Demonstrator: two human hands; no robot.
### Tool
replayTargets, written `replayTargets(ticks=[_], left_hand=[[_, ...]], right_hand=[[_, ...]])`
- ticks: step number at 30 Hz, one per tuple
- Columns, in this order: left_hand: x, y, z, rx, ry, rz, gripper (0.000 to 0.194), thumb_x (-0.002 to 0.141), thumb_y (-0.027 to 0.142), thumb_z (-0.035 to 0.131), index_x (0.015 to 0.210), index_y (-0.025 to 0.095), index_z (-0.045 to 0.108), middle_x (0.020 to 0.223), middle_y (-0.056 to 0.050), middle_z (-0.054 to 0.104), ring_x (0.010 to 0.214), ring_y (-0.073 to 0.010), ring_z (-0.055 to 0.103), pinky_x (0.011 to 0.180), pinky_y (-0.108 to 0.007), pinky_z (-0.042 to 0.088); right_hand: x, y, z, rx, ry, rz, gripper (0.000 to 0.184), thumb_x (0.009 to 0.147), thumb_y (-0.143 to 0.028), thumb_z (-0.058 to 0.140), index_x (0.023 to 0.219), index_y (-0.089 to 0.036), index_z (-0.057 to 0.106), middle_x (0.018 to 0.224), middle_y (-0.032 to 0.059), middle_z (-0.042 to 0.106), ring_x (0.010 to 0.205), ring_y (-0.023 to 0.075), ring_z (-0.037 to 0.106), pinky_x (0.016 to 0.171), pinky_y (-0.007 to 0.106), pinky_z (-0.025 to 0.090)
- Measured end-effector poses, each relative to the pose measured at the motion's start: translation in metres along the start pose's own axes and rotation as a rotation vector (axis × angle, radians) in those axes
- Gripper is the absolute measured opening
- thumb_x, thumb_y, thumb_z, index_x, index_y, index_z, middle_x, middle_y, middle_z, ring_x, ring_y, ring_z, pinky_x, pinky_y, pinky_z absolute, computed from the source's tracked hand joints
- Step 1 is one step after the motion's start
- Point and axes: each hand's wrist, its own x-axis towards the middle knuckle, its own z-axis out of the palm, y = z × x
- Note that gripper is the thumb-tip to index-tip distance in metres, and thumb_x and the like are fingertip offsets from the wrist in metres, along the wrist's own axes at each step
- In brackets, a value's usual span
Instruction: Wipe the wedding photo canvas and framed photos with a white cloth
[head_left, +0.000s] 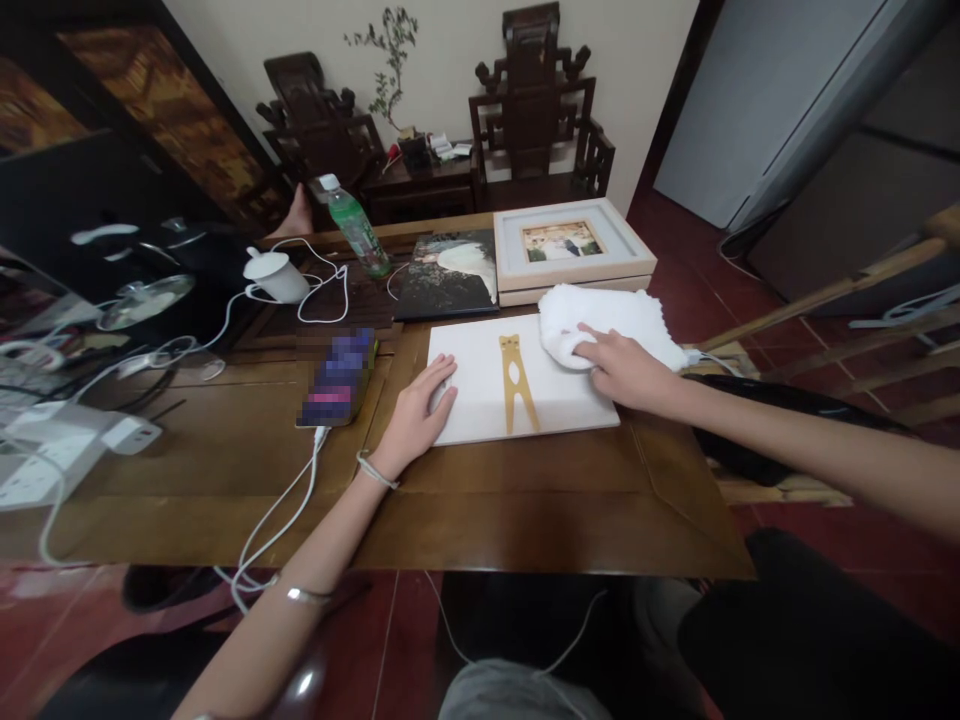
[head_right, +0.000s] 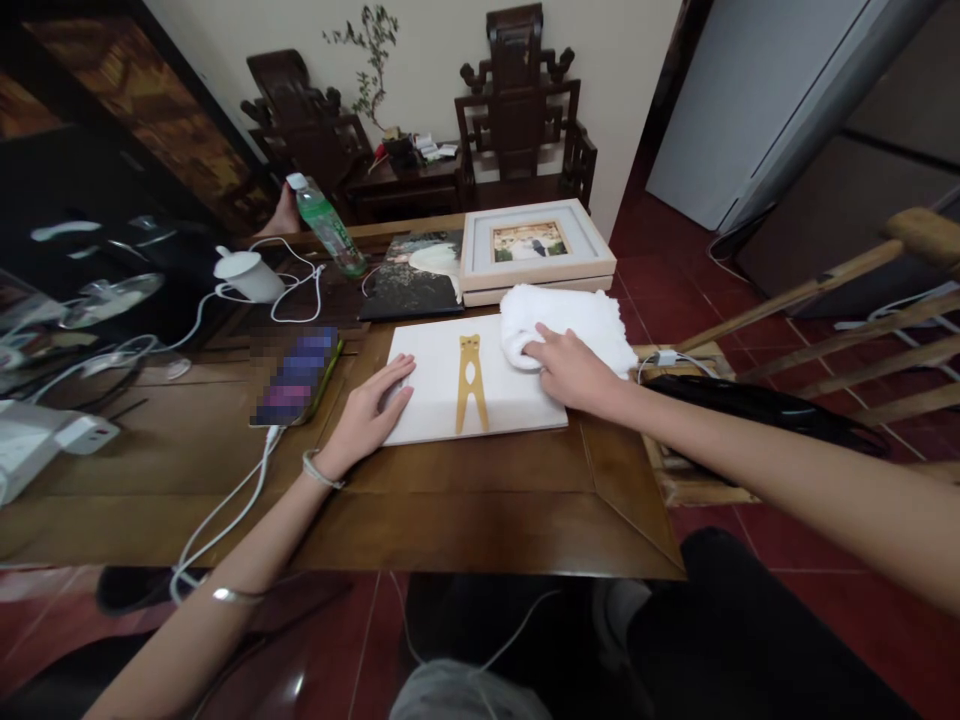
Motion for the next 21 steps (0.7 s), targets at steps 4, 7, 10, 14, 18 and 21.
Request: replayTargets(ticks=[4, 7, 10, 14, 18, 21], left_hand=[[0.000, 0.000, 0.000, -0.012, 0.002, 0.006, 0.038, 0.091, 0.029, 0.048, 0.123, 0.012, 0.058, 0.136, -0.014, 0.054, 0.132, -0.0231, 0.044, 0.113, -0.046, 0.033], [0.000, 0.000, 0.001, -0.021, 0.003, 0.005, 0.038, 0.091, 0.029, 0.047, 0.124, 0.012, 0.057, 0.136, -0.014, 0.053, 0.133, -0.0231, 0.044, 0.113, -0.046, 0.033], [-0.001, 0.000, 0.001, -0.025, 0.004, 0.000, 0.038, 0.091, 0.029, 0.047, 0.123, 0.012, 0.057, 0.136, -0.015, 0.053, 0.133, -0.0231, 0.043, 0.113, -0.046, 0.032], [0.000, 0.001, 0.001, -0.019, 0.007, -0.001, 0.037, 0.091, 0.029, 0.047, 0.123, 0.016, 0.057, 0.136, -0.012, 0.054, 0.132, -0.0227, 0.044, 0.112, -0.048, 0.033], [0.000, 0.001, 0.001, -0.007, 0.005, -0.005, 0.036, 0.091, 0.030, 0.047, 0.122, 0.015, 0.058, 0.136, -0.012, 0.054, 0.132, -0.0229, 0.045, 0.112, -0.048, 0.034], [0.000, 0.001, 0.000, -0.004, 0.003, -0.006, 0.037, 0.091, 0.030, 0.047, 0.123, 0.014, 0.058, 0.135, -0.013, 0.054, 0.132, -0.0231, 0.045, 0.112, -0.047, 0.033]], right_hand=[[-0.034, -0.034, -0.011, 0.027, -0.096, -0.025, 0.038, 0.068, 0.000, 0.041, 0.096, -0.014, 0.062, 0.132, 0.0202, 0.053, 0.121, 0.0334, 0.050, 0.092, 0.047, 0.042], [-0.059, -0.053, -0.028, 0.097, -0.197, -0.071, 0.038, 0.067, 0.001, 0.040, 0.091, -0.018, 0.063, 0.118, 0.0158, 0.062, 0.109, 0.0307, 0.058, 0.084, 0.042, 0.045], [-0.069, -0.056, -0.041, 0.147, -0.269, -0.092, 0.035, 0.064, 0.001, 0.040, 0.080, -0.021, 0.061, 0.091, 0.0081, 0.068, 0.084, 0.0247, 0.063, 0.070, 0.034, 0.043], [-0.053, -0.034, -0.040, 0.127, -0.243, -0.093, 0.031, 0.064, -0.002, 0.039, 0.076, -0.021, 0.060, 0.069, 0.0028, 0.061, 0.070, 0.0204, 0.058, 0.063, 0.030, 0.037], [-0.022, -0.001, -0.022, 0.101, -0.125, -0.116, 0.032, 0.066, -0.004, 0.039, 0.084, -0.020, 0.060, 0.080, 0.0055, 0.064, 0.079, 0.0228, 0.059, 0.070, 0.033, 0.040], [-0.002, 0.011, -0.008, 0.099, -0.025, -0.120, 0.036, 0.067, -0.002, 0.038, 0.091, -0.018, 0.060, 0.107, 0.0099, 0.065, 0.104, 0.0261, 0.057, 0.083, 0.039, 0.042]])
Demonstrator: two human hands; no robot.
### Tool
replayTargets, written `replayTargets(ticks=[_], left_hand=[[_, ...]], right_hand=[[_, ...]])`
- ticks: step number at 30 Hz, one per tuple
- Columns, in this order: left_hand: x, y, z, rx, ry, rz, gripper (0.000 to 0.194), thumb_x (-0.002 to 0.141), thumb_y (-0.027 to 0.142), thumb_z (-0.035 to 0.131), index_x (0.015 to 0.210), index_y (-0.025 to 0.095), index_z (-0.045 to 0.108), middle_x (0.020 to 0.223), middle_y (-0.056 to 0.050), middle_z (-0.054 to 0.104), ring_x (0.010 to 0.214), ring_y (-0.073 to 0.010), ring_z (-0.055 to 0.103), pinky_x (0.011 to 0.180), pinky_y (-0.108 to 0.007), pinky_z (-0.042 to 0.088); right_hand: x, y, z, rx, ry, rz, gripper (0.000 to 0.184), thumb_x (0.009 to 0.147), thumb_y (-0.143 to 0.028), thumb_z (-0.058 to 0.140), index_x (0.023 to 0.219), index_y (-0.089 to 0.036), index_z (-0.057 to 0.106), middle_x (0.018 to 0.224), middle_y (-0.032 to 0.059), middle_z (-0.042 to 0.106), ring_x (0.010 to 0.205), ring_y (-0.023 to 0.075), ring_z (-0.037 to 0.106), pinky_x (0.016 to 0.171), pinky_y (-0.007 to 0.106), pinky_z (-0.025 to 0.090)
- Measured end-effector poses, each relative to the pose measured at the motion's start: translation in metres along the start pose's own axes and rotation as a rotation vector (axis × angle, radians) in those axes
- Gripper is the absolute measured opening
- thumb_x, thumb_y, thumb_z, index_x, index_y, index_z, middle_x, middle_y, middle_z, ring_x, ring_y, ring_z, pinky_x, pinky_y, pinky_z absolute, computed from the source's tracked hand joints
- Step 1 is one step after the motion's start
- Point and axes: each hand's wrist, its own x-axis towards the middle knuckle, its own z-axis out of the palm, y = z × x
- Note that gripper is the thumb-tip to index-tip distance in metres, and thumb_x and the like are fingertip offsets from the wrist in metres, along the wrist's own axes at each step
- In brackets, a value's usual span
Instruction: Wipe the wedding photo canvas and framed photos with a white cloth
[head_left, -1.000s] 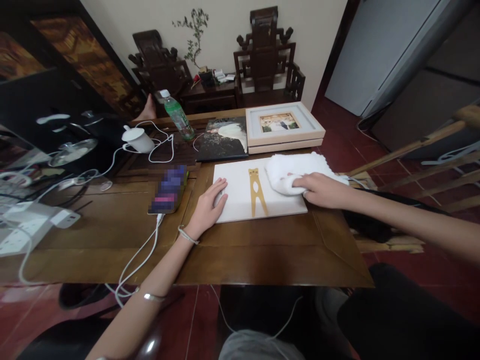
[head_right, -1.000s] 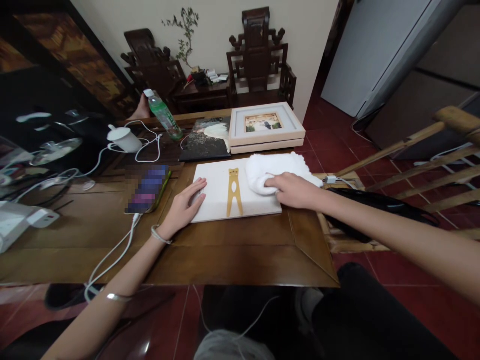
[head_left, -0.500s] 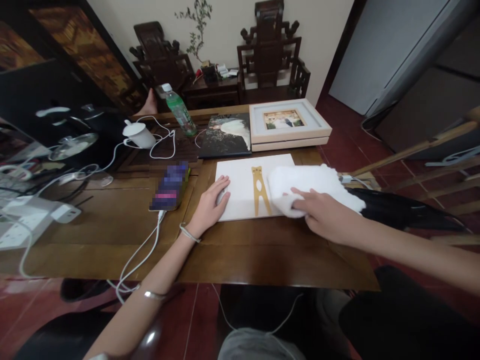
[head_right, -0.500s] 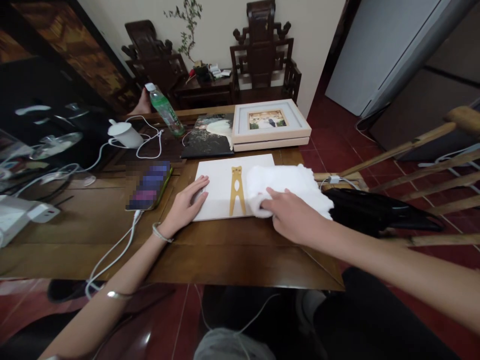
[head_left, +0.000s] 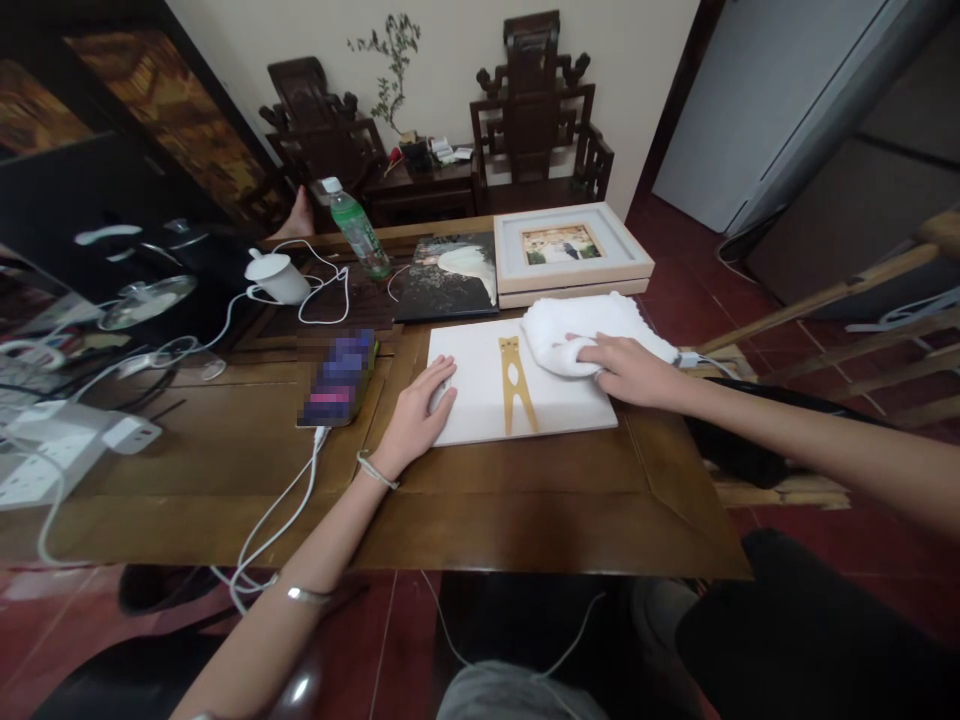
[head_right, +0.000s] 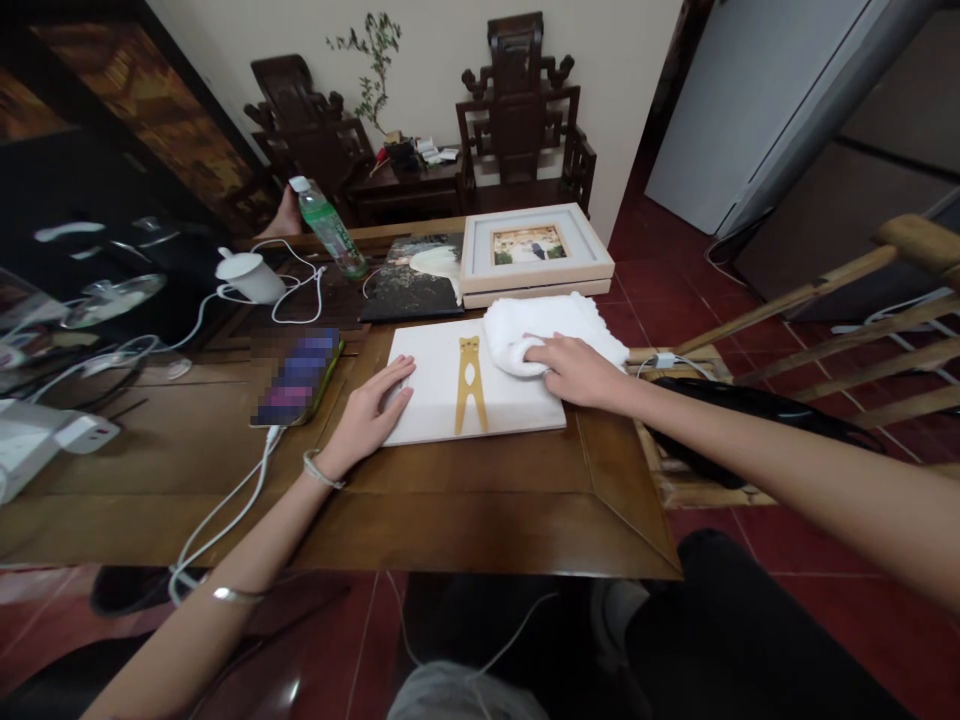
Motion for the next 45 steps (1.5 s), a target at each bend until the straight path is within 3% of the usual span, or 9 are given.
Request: replayTargets(ticks=[3, 6, 14, 21, 26, 30, 35, 40, 45], left_hand=[[0.000, 0.000, 0.000, -0.001, -0.005, -0.003, 0.038, 0.091, 0.031, 0.047, 0.123, 0.014, 0.058, 0.136, -0.013, 0.054, 0.132, -0.0235, 0.045, 0.112, -0.046, 0.033], [0.000, 0.000, 0.000, -0.001, -0.006, -0.003, 0.038, 0.091, 0.031, 0.047, 0.123, 0.014, 0.058, 0.136, -0.013, 0.054, 0.132, -0.0233, 0.045, 0.112, -0.046, 0.033], [0.000, 0.001, 0.000, -0.010, -0.001, -0.005, 0.037, 0.091, 0.030, 0.047, 0.123, 0.014, 0.058, 0.136, -0.013, 0.054, 0.132, -0.0231, 0.044, 0.113, -0.047, 0.033], [0.000, 0.001, 0.000, -0.003, 0.007, -0.002, 0.037, 0.091, 0.031, 0.047, 0.123, 0.016, 0.058, 0.136, -0.011, 0.054, 0.132, -0.0233, 0.045, 0.112, -0.048, 0.034], [0.000, 0.001, 0.000, 0.009, 0.003, 0.002, 0.038, 0.091, 0.030, 0.047, 0.123, 0.012, 0.058, 0.135, -0.014, 0.054, 0.131, -0.0230, 0.045, 0.112, -0.047, 0.033], [0.000, 0.001, 0.000, 0.012, 0.001, 0.002, 0.038, 0.091, 0.030, 0.047, 0.123, 0.013, 0.058, 0.135, -0.014, 0.054, 0.132, -0.0229, 0.045, 0.112, -0.046, 0.033], [0.000, 0.000, 0.000, 0.000, 0.000, -0.002, 0.037, 0.091, 0.031, 0.046, 0.123, 0.016, 0.058, 0.136, -0.012, 0.054, 0.132, -0.0234, 0.044, 0.113, -0.047, 0.033], [0.000, 0.000, 0.001, -0.010, 0.005, 0.002, 0.037, 0.091, 0.030, 0.046, 0.123, 0.016, 0.058, 0.136, -0.012, 0.054, 0.132, -0.0232, 0.044, 0.113, -0.047, 0.033], [0.001, 0.000, 0.001, -0.001, 0.007, 0.001, 0.037, 0.091, 0.029, 0.047, 0.123, 0.013, 0.058, 0.136, -0.014, 0.054, 0.132, -0.0233, 0.044, 0.113, -0.045, 0.032]], right_hand=[[0.008, -0.001, 0.011, -0.004, 0.052, 0.029, 0.044, 0.068, 0.000, 0.038, 0.103, -0.016, 0.058, 0.134, 0.0132, 0.053, 0.128, 0.0282, 0.042, 0.098, 0.047, 0.036], [0.000, -0.020, 0.015, -0.009, 0.023, 0.095, 0.044, 0.067, 0.002, 0.039, 0.104, -0.012, 0.058, 0.138, 0.0191, 0.048, 0.133, 0.0322, 0.036, 0.103, 0.054, 0.032], [-0.058, -0.088, -0.019, 0.047, -0.211, 0.047, 0.038, 0.066, 0.002, 0.040, 0.088, -0.019, 0.062, 0.113, 0.0131, 0.064, 0.100, 0.0286, 0.061, 0.082, 0.041, 0.046], [-0.033, -0.058, -0.026, 0.086, -0.218, -0.005, 0.033, 0.065, 0.000, 0.039, 0.081, -0.021, 0.059, 0.074, 0.0037, 0.063, 0.074, 0.0203, 0.059, 0.067, 0.030, 0.039], [0.005, -0.042, -0.012, 0.113, -0.112, 0.082, 0.036, 0.067, -0.004, 0.040, 0.093, -0.017, 0.060, 0.090, 0.0081, 0.067, 0.085, 0.0237, 0.060, 0.074, 0.034, 0.042], [0.013, -0.064, 0.003, 0.156, -0.072, 0.218, 0.046, 0.069, 0.000, 0.038, 0.109, -0.015, 0.057, 0.118, 0.0149, 0.061, 0.122, 0.0327, 0.047, 0.095, 0.051, 0.038], [-0.011, -0.101, 0.009, 0.212, -0.145, 0.082, 0.045, 0.074, 0.001, 0.037, 0.110, -0.015, 0.058, 0.131, 0.0154, 0.055, 0.140, 0.0311, 0.024, 0.109, 0.059, 0.024], [-0.030, -0.112, -0.007, 0.253, -0.275, -0.037, 0.046, 0.071, 0.003, 0.038, 0.106, -0.017, 0.061, 0.136, 0.0157, 0.051, 0.136, 0.0293, 0.033, 0.107, 0.055, 0.031], [-0.008, -0.082, -0.009, 0.246, -0.201, -0.105, 0.041, 0.067, 0.003, 0.038, 0.091, -0.020, 0.063, 0.100, 0.0079, 0.070, 0.105, 0.0262, 0.061, 0.089, 0.045, 0.046]])
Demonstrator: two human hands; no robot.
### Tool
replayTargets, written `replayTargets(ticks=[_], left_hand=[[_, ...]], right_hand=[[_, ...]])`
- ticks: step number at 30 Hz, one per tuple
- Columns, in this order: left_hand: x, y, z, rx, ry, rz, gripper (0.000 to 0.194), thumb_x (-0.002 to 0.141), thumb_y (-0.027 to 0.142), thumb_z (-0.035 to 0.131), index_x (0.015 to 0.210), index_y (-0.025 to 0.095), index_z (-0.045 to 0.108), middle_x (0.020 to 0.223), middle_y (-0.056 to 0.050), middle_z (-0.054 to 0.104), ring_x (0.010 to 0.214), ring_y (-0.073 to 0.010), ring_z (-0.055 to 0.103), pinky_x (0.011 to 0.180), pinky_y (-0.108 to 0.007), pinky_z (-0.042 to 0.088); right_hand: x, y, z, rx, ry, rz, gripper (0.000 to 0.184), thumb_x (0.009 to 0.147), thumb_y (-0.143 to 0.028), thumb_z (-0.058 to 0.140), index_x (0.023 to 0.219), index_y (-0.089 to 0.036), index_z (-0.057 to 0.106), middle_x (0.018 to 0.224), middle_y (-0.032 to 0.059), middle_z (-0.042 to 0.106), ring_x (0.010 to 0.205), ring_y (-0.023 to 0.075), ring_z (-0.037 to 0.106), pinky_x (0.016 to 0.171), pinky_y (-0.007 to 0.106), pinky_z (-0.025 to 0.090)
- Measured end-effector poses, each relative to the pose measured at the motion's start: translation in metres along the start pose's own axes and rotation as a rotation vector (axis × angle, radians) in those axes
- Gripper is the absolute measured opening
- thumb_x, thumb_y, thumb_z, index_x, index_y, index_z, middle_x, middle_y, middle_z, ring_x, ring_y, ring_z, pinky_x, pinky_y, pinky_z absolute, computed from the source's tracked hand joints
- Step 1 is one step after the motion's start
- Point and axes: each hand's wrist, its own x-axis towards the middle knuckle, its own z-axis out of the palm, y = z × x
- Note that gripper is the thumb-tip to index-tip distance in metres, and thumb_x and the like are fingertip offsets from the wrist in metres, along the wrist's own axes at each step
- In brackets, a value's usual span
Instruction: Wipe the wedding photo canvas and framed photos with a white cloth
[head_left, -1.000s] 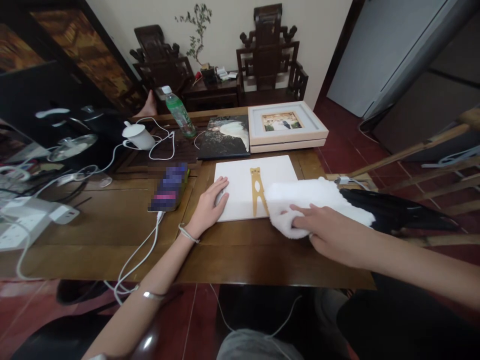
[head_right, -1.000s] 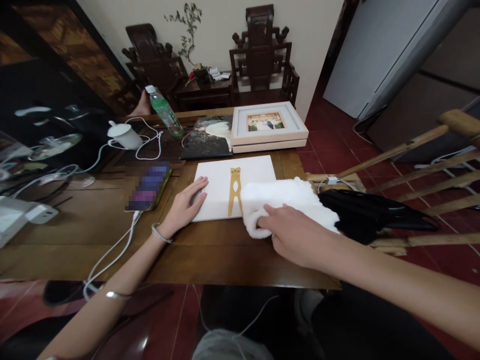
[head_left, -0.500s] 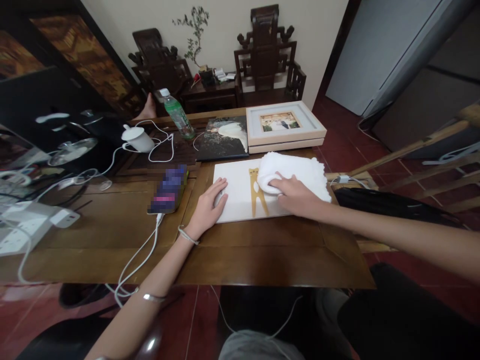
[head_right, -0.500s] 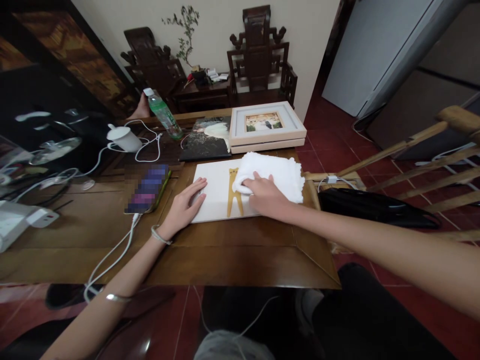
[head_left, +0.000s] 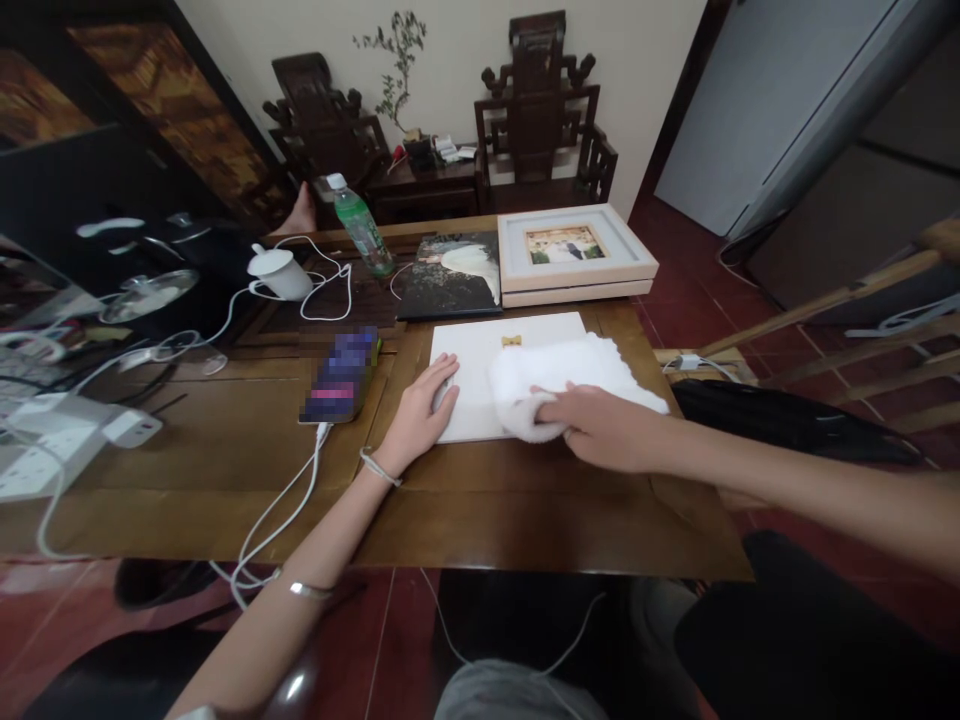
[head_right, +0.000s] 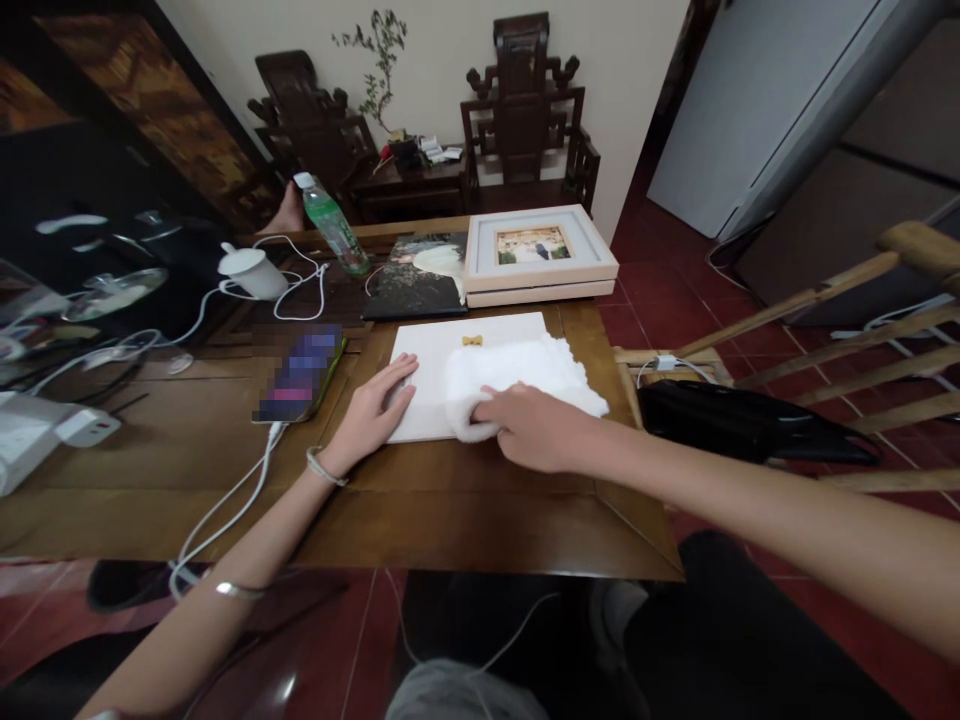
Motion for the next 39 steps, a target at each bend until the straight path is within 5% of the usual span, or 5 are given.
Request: replayTargets(ticks=[7, 15, 20, 27, 39], left_hand=[[0.000, 0.000, -0.001, 0.001, -0.006, -0.002, 0.037, 0.091, 0.030, 0.046, 0.123, 0.015, 0.057, 0.136, -0.012, 0.054, 0.132, -0.0236, 0.045, 0.112, -0.047, 0.033], [0.000, -0.002, -0.001, 0.002, -0.013, 0.009, 0.039, 0.090, 0.028, 0.046, 0.124, 0.012, 0.057, 0.136, -0.014, 0.053, 0.132, -0.0241, 0.044, 0.113, -0.046, 0.032], [0.000, -0.003, -0.002, -0.022, -0.038, 0.015, 0.038, 0.090, 0.026, 0.044, 0.125, 0.015, 0.056, 0.138, -0.013, 0.052, 0.133, -0.0248, 0.042, 0.113, -0.047, 0.031], [0.000, -0.003, 0.000, -0.014, -0.017, 0.012, 0.039, 0.090, 0.026, 0.045, 0.125, 0.012, 0.056, 0.137, -0.015, 0.053, 0.133, -0.0245, 0.043, 0.113, -0.047, 0.032], [0.000, -0.004, 0.001, -0.010, -0.003, 0.014, 0.037, 0.092, 0.024, 0.042, 0.124, 0.014, 0.057, 0.137, -0.013, 0.053, 0.132, -0.0236, 0.044, 0.113, -0.047, 0.033]], right_hand=[[0.049, 0.026, 0.013, -0.128, 0.183, 0.127, 0.050, 0.071, 0.003, 0.038, 0.116, -0.010, 0.056, 0.140, 0.0196, 0.046, 0.139, 0.0311, 0.026, 0.108, 0.058, 0.023], [0.023, -0.037, 0.034, -0.228, -0.021, -0.001, 0.051, 0.072, 0.001, 0.041, 0.118, -0.012, 0.060, 0.150, 0.0159, 0.032, 0.141, 0.0374, 0.016, 0.106, 0.067, 0.019], [0.005, -0.057, 0.023, -0.164, -0.153, -0.143, 0.046, 0.070, -0.001, 0.044, 0.108, -0.014, 0.065, 0.134, 0.0160, 0.054, 0.131, 0.0333, 0.038, 0.103, 0.057, 0.029], [0.034, 0.009, -0.017, 0.011, -0.097, -0.094, 0.036, 0.064, -0.001, 0.041, 0.083, -0.020, 0.065, 0.086, 0.0047, 0.068, 0.084, 0.0199, 0.061, 0.072, 0.030, 0.044], [0.038, -0.028, 0.037, -0.230, 0.086, 0.004, 0.051, 0.070, 0.003, 0.039, 0.114, -0.012, 0.061, 0.147, 0.0146, 0.038, 0.140, 0.0346, 0.020, 0.107, 0.064, 0.020]])
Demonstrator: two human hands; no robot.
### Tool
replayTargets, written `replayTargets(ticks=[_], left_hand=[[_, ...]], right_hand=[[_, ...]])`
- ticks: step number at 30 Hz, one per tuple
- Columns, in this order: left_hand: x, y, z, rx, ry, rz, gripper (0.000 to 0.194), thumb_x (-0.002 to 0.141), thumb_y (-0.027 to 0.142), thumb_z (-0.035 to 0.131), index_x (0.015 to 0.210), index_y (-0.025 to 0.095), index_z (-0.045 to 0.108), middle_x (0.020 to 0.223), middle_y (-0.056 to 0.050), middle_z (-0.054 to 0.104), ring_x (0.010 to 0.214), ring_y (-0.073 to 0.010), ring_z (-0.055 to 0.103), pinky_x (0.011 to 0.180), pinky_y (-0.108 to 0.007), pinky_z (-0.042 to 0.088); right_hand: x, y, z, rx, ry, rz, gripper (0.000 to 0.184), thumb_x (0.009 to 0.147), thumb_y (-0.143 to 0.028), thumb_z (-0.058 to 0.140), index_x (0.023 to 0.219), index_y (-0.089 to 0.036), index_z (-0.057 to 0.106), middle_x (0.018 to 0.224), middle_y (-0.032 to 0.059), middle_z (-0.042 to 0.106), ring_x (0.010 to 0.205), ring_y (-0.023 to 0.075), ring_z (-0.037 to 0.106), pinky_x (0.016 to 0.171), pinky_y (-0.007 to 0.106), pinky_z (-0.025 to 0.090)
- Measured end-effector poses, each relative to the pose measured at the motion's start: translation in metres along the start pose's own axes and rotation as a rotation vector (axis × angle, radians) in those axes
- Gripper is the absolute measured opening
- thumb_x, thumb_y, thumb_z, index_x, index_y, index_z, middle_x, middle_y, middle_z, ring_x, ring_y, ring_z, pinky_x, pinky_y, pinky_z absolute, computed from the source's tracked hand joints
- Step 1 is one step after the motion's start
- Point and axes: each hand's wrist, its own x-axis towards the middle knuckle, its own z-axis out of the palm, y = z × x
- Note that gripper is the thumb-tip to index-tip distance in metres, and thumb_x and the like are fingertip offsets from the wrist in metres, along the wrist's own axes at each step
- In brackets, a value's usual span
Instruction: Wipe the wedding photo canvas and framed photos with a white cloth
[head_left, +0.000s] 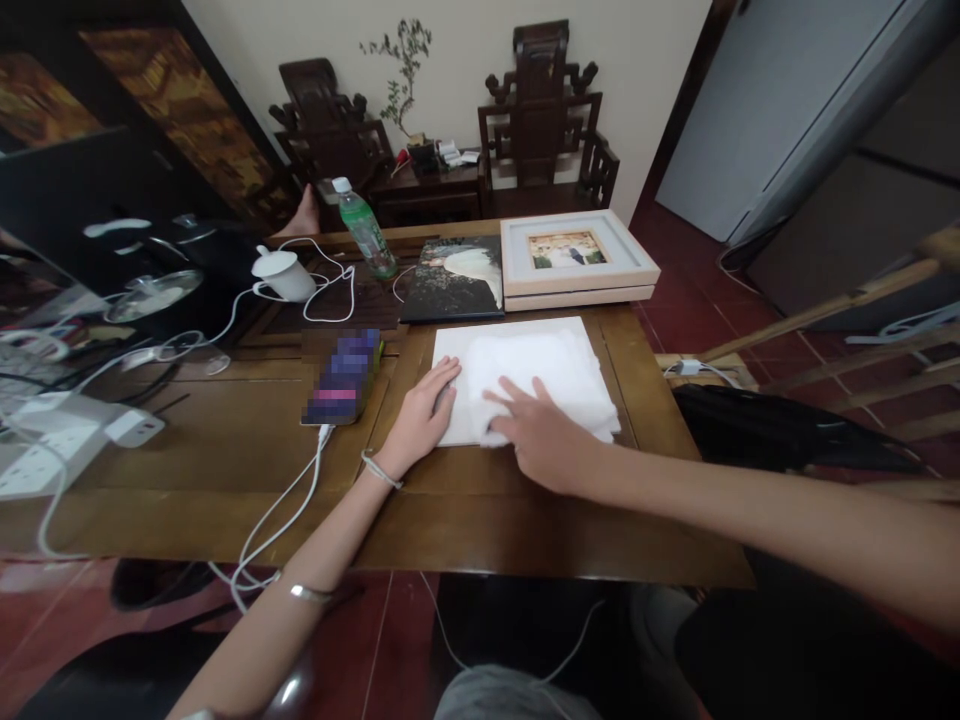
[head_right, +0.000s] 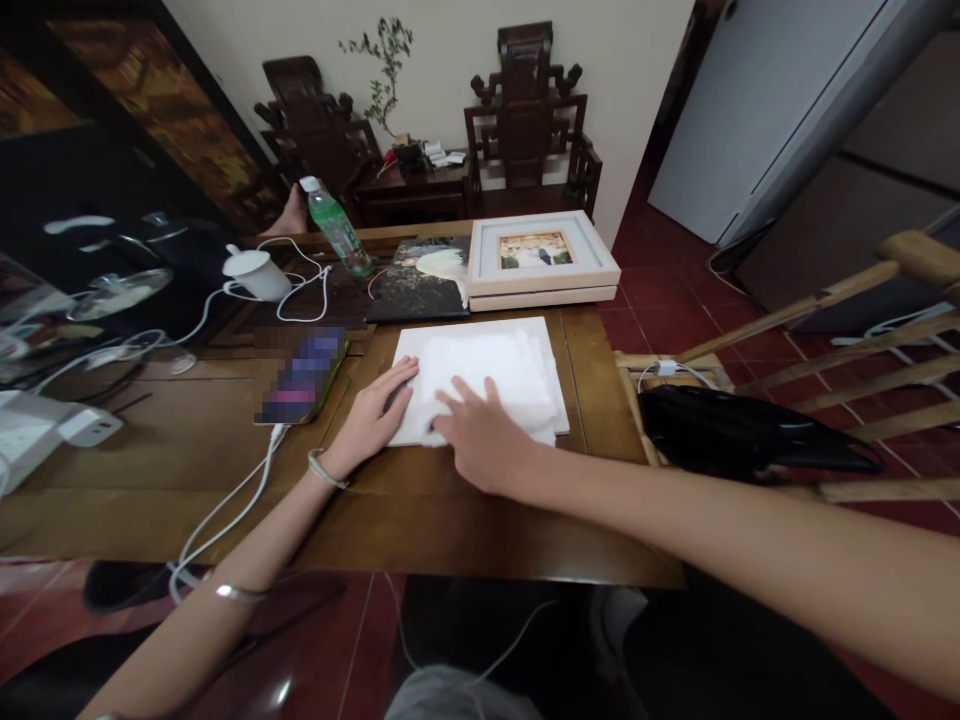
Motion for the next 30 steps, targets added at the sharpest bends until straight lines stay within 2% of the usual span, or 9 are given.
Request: replayTargets(ticks=[4, 8, 10, 13, 17, 20, 24, 27, 30], left_hand=[[-0.001, -0.004, -0.001, 0.005, -0.027, 0.028, 0.041, 0.088, 0.018, 0.041, 0.126, 0.012, 0.055, 0.138, -0.013, 0.052, 0.134, -0.0232, 0.042, 0.113, -0.047, 0.032], [-0.002, -0.005, -0.002, -0.015, -0.047, 0.041, 0.043, 0.086, 0.017, 0.044, 0.127, 0.012, 0.054, 0.140, -0.014, 0.050, 0.135, -0.0240, 0.040, 0.113, -0.047, 0.031], [-0.001, -0.004, -0.002, -0.016, -0.044, 0.042, 0.042, 0.086, 0.018, 0.044, 0.127, 0.013, 0.055, 0.139, -0.013, 0.050, 0.134, -0.0241, 0.041, 0.113, -0.046, 0.031], [0.000, 0.000, -0.001, 0.005, -0.027, 0.020, 0.039, 0.091, 0.020, 0.040, 0.125, 0.014, 0.057, 0.138, -0.012, 0.052, 0.133, -0.0233, 0.042, 0.113, -0.045, 0.032], [0.001, 0.001, 0.000, 0.014, -0.003, 0.002, 0.038, 0.094, 0.025, 0.039, 0.123, 0.012, 0.058, 0.136, -0.014, 0.054, 0.132, -0.0231, 0.044, 0.113, -0.045, 0.032], [0.000, 0.000, 0.000, 0.004, -0.004, 0.007, 0.038, 0.094, 0.026, 0.039, 0.124, 0.011, 0.057, 0.136, -0.014, 0.054, 0.133, -0.0226, 0.044, 0.113, -0.046, 0.032], [0.000, 0.001, 0.000, 0.007, 0.003, 0.007, 0.037, 0.094, 0.025, 0.039, 0.124, 0.016, 0.057, 0.137, -0.011, 0.054, 0.132, -0.0218, 0.044, 0.113, -0.047, 0.032], [0.000, 0.001, -0.001, 0.011, -0.015, 0.012, 0.038, 0.093, 0.022, 0.037, 0.125, 0.017, 0.057, 0.138, -0.009, 0.052, 0.133, -0.0217, 0.043, 0.113, -0.046, 0.033], [0.000, -0.002, -0.002, -0.019, -0.047, 0.035, 0.040, 0.090, 0.021, 0.042, 0.127, 0.016, 0.055, 0.140, -0.011, 0.050, 0.135, -0.0233, 0.041, 0.113, -0.047, 0.033]], right_hand=[[-0.023, -0.024, -0.007, 0.004, -0.171, -0.124, 0.048, 0.072, -0.002, 0.045, 0.116, -0.012, 0.061, 0.148, 0.0150, 0.038, 0.139, 0.0360, 0.023, 0.106, 0.065, 0.021], [-0.025, -0.023, -0.014, -0.002, -0.161, -0.210, 0.042, 0.072, -0.004, 0.047, 0.109, -0.013, 0.065, 0.136, 0.0157, 0.052, 0.131, 0.0332, 0.039, 0.104, 0.059, 0.029], [-0.016, -0.015, -0.019, 0.016, -0.139, -0.178, 0.038, 0.073, -0.002, 0.045, 0.101, -0.015, 0.067, 0.127, 0.0152, 0.059, 0.114, 0.0289, 0.055, 0.100, 0.051, 0.036], [0.005, 0.005, -0.027, 0.024, -0.134, -0.065, 0.036, 0.075, -0.002, 0.043, 0.096, -0.017, 0.067, 0.126, 0.0150, 0.059, 0.097, 0.0248, 0.063, 0.094, 0.045, 0.040], [0.036, 0.036, -0.031, -0.012, -0.049, 0.053, 0.043, 0.076, -0.001, 0.040, 0.109, -0.016, 0.063, 0.129, 0.0186, 0.056, 0.110, 0.0279, 0.057, 0.094, 0.047, 0.039], [0.046, 0.045, -0.024, -0.061, 0.037, 0.060, 0.046, 0.074, 0.002, 0.040, 0.113, -0.011, 0.060, 0.133, 0.0207, 0.052, 0.127, 0.0293, 0.043, 0.100, 0.052, 0.033], [0.031, 0.024, -0.009, -0.091, 0.011, 0.000, 0.047, 0.072, 0.002, 0.042, 0.113, -0.011, 0.061, 0.145, 0.0169, 0.041, 0.138, 0.0324, 0.025, 0.104, 0.062, 0.025], [0.005, -0.004, -0.006, -0.080, -0.051, -0.103, 0.045, 0.075, -0.001, 0.042, 0.113, -0.013, 0.062, 0.145, 0.0151, 0.041, 0.138, 0.0334, 0.026, 0.105, 0.064, 0.023], [-0.013, -0.023, -0.012, -0.051, -0.140, -0.181, 0.041, 0.074, -0.005, 0.046, 0.110, -0.016, 0.064, 0.139, 0.0137, 0.049, 0.134, 0.0336, 0.034, 0.103, 0.061, 0.028]])
